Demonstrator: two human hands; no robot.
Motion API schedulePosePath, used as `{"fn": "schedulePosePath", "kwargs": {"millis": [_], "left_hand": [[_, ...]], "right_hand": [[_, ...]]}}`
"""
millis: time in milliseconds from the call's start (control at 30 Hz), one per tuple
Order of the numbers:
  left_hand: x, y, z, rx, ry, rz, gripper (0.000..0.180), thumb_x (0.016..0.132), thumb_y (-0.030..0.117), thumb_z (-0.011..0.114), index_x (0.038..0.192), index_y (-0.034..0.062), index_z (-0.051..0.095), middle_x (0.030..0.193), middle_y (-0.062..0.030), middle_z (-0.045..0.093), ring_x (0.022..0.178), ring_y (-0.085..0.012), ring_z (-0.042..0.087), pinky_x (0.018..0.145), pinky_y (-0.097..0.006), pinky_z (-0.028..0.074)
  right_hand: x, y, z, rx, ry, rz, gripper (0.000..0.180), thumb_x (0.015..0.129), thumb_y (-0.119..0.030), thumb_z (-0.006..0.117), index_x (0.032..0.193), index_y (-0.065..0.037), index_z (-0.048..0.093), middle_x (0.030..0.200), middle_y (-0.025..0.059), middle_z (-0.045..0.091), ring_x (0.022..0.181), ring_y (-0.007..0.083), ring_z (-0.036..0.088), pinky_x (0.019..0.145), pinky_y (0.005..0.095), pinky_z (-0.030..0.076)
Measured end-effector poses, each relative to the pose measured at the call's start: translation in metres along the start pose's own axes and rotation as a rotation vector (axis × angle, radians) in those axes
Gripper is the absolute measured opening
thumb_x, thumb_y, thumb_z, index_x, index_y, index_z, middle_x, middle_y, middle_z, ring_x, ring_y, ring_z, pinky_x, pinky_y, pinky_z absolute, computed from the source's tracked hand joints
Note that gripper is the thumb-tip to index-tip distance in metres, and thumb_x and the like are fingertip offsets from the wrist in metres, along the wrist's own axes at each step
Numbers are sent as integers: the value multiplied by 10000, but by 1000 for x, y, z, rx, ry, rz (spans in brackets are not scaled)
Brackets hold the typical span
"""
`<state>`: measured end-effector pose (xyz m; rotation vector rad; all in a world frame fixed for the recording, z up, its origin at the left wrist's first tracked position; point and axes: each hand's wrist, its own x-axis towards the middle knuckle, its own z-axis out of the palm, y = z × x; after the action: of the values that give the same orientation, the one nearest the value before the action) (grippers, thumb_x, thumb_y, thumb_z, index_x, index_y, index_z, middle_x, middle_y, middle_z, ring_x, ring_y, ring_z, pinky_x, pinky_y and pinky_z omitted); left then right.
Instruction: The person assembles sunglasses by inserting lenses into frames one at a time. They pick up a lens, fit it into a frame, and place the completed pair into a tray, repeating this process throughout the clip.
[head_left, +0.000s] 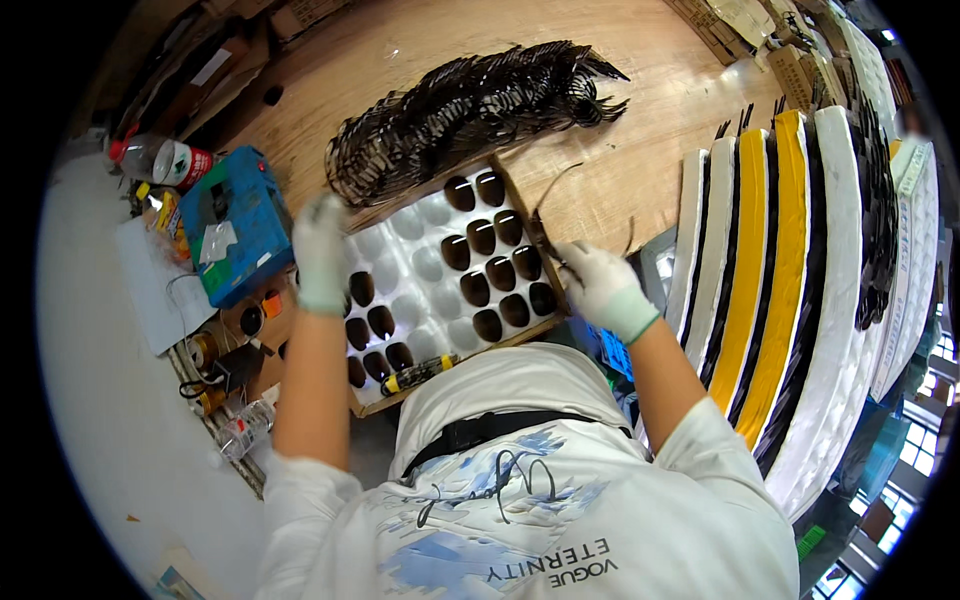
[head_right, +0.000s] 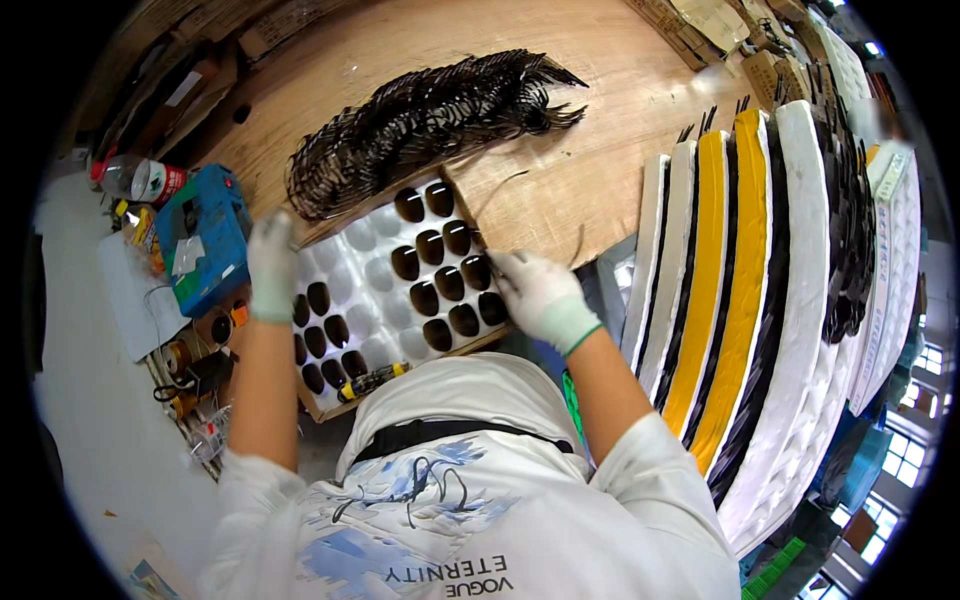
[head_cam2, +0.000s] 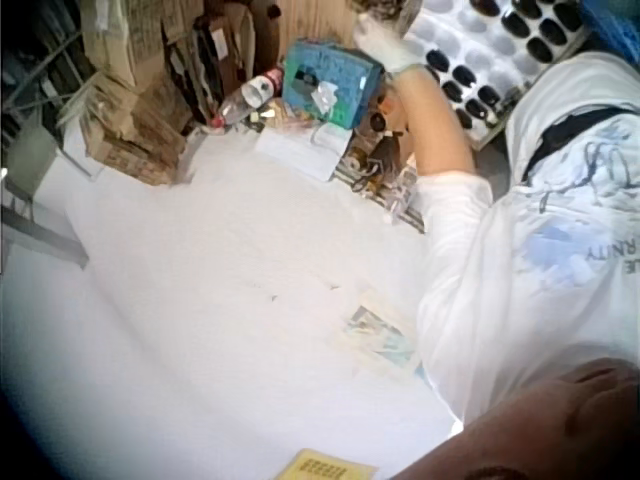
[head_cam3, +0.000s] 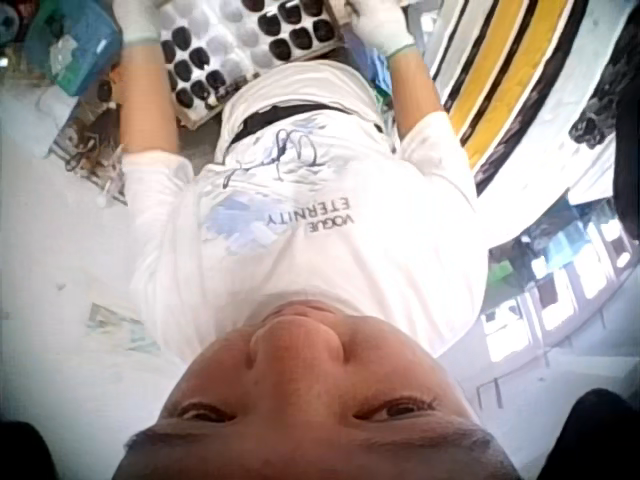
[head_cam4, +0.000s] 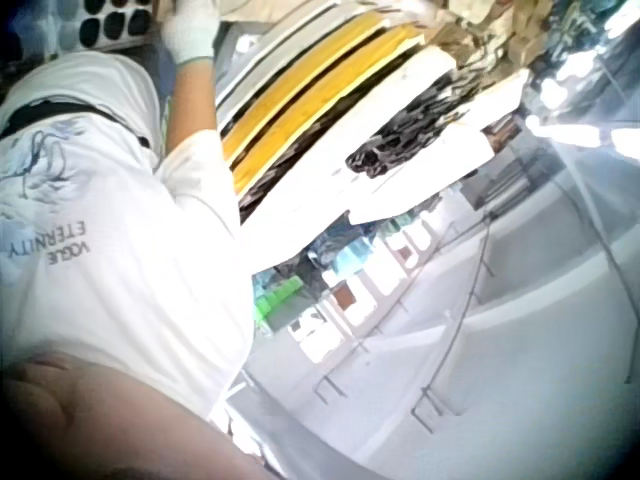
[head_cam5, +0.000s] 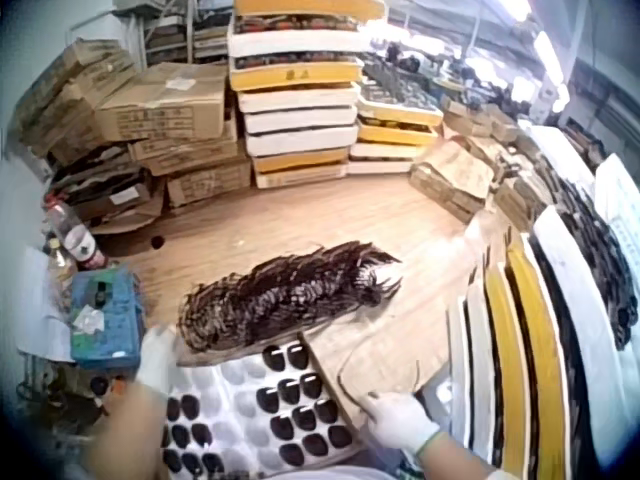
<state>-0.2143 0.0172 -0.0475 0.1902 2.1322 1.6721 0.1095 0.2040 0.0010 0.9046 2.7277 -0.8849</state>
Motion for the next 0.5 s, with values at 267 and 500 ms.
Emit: {"fn": "schedulePosePath", "kwargs": {"millis": [267,500], "left_hand": [[111,-57,8,-197,10,-504,399,977,321,641,1187,-17,619,1023,-90,620,820,-204,581,734,-317,479],[46,1,-38,-103,338,57,505,824,129,796,1202,-77,533,911,-23,551,749,-107,510,663,-265,442]], "right_hand": [[48,104,24,-173,-110,-65,377,851,-149,651,1225,-105,633,1089,158,647,1091,389,579,1059,516,431],[79,-1,39,75,110,-517,324,775,-136,702,1089,-69,660,1079,131,625,1045,343,594,968,477,471]]}}
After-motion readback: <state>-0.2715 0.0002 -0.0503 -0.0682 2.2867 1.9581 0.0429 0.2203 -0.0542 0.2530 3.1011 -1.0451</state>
